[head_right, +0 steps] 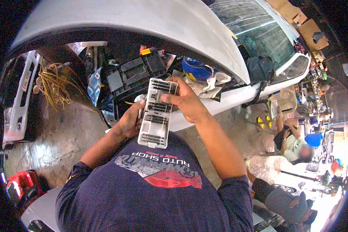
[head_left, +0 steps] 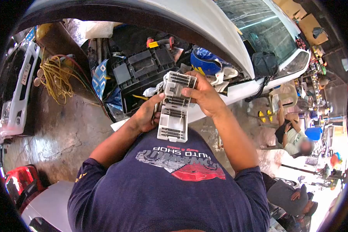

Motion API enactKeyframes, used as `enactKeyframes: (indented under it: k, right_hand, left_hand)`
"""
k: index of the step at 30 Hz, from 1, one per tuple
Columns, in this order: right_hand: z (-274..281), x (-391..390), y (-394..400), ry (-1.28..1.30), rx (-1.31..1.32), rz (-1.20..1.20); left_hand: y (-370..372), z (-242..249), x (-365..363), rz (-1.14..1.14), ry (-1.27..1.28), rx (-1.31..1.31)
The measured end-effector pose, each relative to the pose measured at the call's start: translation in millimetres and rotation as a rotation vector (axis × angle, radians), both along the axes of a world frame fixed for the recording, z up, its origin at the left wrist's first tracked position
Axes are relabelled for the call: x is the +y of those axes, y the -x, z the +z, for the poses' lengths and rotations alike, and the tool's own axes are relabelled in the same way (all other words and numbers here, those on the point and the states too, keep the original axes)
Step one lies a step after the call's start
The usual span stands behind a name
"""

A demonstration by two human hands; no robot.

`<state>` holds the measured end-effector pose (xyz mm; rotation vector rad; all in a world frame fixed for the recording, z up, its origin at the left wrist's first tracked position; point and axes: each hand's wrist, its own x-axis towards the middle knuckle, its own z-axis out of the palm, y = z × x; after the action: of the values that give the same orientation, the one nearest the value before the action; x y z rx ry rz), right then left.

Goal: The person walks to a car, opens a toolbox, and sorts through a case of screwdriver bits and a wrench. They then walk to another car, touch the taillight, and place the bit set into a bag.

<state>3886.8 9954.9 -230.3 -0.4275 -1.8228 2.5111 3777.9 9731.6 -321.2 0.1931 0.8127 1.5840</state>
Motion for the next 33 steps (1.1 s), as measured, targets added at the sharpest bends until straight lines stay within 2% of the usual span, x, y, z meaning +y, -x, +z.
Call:
enactKeyframes:
  k: [9, 16, 33]
  right_hand:
    - [0.6, -0.8, -2.5, -0.033, -0.016, 0.019]
    - [-6.8, -4.0, -5.7, -0.01, -0.038, 0.028]
    - [-8.2, -8.1, -18.4, -0.014, 0.105, 0.009]
  left_hand:
    - [3.8, 10.8, 13.9, -0.003, 0.138, 0.197]
    - [2.3, 6.9, 20.3, 0.044, 0.126, 0.206]
    - [3.8, 21.7, 18.5, 0.079, -0.086, 0.176]
